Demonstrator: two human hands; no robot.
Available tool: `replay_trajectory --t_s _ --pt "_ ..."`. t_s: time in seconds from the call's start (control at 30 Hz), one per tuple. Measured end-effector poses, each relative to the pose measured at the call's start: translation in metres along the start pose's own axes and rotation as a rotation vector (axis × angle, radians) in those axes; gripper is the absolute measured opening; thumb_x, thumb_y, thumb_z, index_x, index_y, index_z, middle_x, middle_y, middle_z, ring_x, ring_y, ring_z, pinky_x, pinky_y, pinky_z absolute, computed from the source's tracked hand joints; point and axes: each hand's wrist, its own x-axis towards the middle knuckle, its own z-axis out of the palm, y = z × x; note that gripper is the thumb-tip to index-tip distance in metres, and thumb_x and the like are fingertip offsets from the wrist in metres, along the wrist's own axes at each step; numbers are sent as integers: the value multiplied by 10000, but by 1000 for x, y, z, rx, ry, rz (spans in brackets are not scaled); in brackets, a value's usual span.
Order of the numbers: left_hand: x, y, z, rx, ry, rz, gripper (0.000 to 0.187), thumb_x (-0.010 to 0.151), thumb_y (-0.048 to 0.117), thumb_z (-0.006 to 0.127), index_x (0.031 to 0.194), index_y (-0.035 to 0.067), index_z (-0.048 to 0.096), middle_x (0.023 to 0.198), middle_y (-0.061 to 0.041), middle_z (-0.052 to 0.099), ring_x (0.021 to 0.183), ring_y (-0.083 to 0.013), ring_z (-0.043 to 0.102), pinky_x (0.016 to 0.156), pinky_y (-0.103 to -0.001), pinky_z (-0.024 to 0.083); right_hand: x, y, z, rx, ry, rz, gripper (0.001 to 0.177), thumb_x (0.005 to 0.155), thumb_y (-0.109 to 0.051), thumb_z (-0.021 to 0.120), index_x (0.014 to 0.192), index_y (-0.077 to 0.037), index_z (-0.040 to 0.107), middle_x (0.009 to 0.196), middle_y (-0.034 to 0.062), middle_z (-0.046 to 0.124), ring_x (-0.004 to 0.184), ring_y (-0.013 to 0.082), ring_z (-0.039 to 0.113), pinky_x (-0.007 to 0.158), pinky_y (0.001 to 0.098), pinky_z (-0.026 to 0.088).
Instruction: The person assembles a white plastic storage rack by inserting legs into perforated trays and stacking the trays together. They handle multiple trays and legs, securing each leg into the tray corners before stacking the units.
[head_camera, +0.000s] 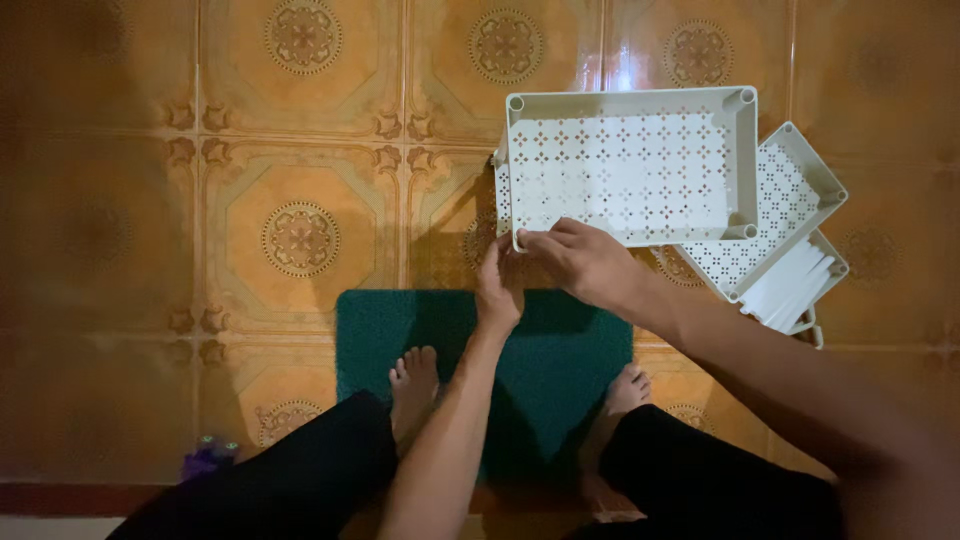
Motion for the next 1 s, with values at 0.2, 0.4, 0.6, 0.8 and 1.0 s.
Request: replay_trajectory --t_s 0.2,0.4,0.6,0.8,1.0 --pt "-1 3 2 295 16 40 436 1017 -52 517 1450 -8 499 1385 -115 589 1288 -215 579 1093 -367 483 0 -1 5 -50 -10 12 505 825 -18 746 1308 65 625 1128 138 732 825 295 656 694 389 573" --pt "-4 27 16 429 -44 56 409 1037 -22 484 1444 12 472 1382 -110 582 1290 -217 575 1096 -364 480 -1 -3 5 -15 1 60 517 819 -25 745 1317 44 624 1045 129 738 819 280 655 670 381 573" --pt "-2 40 25 567 -15 82 350 1082 16 472 1430 13 511 1352 -114 624 1280 -212 596 1113 -358 471 0 -4 5 -24 -11 72 503 835 -39 755 1319 34 636 926 126 719 796 283 655 655 396 571" --pt "-4 40 23 569 11 12 393 1041 13 491 1433 25 524 1339 -114 633 1242 -206 607 1069 -354 485 -2 0 7 -30 22 24 549 812 -44 756 1334 55 617 975 145 730 830 294 668 687 387 578" --pt "-4 37 22 602 20 54 414 1059 103 477 1462 27 528 1374 -121 639 1262 -216 605 1085 -354 480 -6 3 12 -2 -19 75 575 803 -87 753 1350 29 617 978 143 729 886 306 680 727 396 588"
